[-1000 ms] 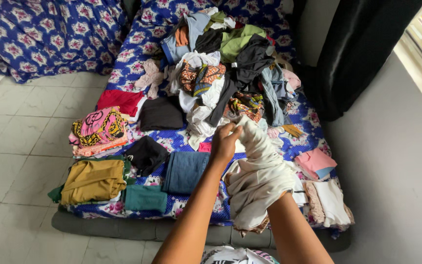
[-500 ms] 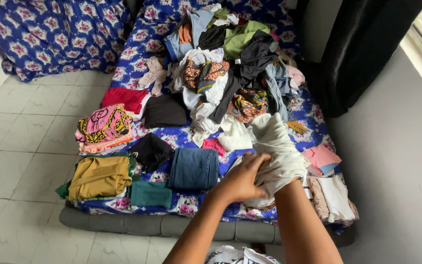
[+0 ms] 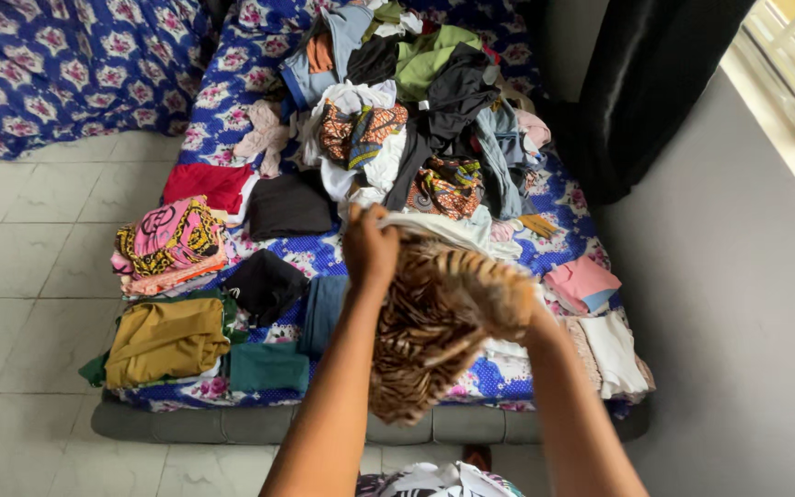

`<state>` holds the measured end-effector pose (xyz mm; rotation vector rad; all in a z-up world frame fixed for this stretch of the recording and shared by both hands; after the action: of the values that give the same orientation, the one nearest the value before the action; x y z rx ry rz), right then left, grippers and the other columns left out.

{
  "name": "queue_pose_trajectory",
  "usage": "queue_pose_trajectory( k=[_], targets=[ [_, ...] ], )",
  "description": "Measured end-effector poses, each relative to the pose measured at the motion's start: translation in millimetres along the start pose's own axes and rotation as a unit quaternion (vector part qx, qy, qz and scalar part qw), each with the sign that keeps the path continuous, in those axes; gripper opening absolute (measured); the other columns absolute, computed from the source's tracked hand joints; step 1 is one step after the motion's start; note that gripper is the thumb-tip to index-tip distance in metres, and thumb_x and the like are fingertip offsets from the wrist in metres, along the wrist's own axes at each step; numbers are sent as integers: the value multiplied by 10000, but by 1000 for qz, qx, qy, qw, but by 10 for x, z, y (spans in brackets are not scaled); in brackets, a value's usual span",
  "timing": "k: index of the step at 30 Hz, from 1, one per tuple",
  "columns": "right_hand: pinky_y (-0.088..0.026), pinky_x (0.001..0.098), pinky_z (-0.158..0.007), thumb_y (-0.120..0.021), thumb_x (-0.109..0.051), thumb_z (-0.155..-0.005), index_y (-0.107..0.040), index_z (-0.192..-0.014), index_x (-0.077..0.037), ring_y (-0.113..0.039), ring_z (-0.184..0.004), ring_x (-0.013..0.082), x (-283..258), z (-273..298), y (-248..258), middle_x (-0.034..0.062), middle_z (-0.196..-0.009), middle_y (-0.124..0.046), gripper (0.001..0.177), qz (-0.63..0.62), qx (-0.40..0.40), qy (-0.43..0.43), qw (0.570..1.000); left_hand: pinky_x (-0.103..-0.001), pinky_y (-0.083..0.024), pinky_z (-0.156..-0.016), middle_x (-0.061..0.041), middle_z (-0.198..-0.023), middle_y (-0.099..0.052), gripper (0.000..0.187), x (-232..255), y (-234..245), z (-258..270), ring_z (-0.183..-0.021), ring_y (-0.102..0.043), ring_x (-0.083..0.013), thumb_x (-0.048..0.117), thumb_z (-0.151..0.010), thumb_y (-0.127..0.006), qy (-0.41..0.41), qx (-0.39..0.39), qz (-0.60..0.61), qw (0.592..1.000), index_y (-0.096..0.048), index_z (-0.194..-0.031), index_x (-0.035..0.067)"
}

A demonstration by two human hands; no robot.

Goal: The person folds items of clothing including jeans and a tiger-print top by hand on a bed.

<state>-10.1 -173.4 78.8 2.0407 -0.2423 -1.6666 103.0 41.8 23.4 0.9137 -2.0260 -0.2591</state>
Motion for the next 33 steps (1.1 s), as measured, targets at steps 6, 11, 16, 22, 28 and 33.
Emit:
queue_pose_trajectory(
  k=[6, 11, 16, 22, 28, 33],
  targets=[
    [-597, 268, -706, -491, 76, -819, -634, -1002, -45, -694, -801, 123, 309, 232, 1120, 14, -909, -682, 262, -383, 232, -171, 877, -475, -509, -848, -206, -1110, -621, 381, -637, 9, 30, -1013, -630, -404, 93, -720, -797, 178, -51, -68, 980, -638, -1066, 77],
    [-413, 193, -568, -535, -4, -947, -625, -941, -84, -541, -706, 16, 576, -178, 268, -61, -843, -605, 120, -392, 192, -143, 888, -407, -556, -698, -105, -1049, -692, 607, 315, -526, 593, -865, -704, -303, 96, -742, -793, 210, -458, 322, 802, -536, -1289, 144],
    [-418, 232, -561, -607, 46, -837, -608, -783, -43, -499, -677, 37, 85, -191, -203, -46, -746, -576, 105, -214, 69, -21, 974, -457, -532, -658, -197, -927, -732, 520, 655, -282, 824, -799, -690, -381, 227, -835, -813, -22, -287, 129, 949, -592, -1266, 39],
    [-524, 167, -641, -656, 65, -783, -659, -950, -143, -625, -723, 10, -362, 413, 560, -62, -834, -672, 266, -119, 283, -192, 932, -388, -530, -465, -122, -783, -739, 341, -658, -678, 983, -549, -692, -268, 237, -1029, -454, 433, -292, 385, 761, -685, -1064, -12],
    [-497, 199, -695, -641, 182, -937, -672, -1074, 4, -627, -809, 88, -710, 647, 680, 51, -965, -665, 227, -334, 429, 20, 839, -464, -622, -555, -175, -1036, -704, 306, -912, -1037, 1287, -762, -699, -304, 169, -975, -577, 468, -339, 333, 745, -689, -1218, 22],
    [-627, 240, -831, -663, 150, -812, -700, -1050, 33, -747, -902, 130, -939, 861, 713, 96, -998, -753, 268, -247, 500, 12, 830, -588, -631, -715, -116, -1355, -557, 413, -1186, -884, 1242, -1100, -640, -380, 227, -1016, -451, 590, -286, 367, 659, -513, -1419, 161]
  ],
)
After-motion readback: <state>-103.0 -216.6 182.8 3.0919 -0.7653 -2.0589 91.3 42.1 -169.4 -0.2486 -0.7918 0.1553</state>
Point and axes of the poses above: each hand's wrist, its own z-axis away from the middle knuckle, its own y-axis out of the back of the hand, x = y × z, the point moved 5 cm from there along -z, towards the middle knuckle
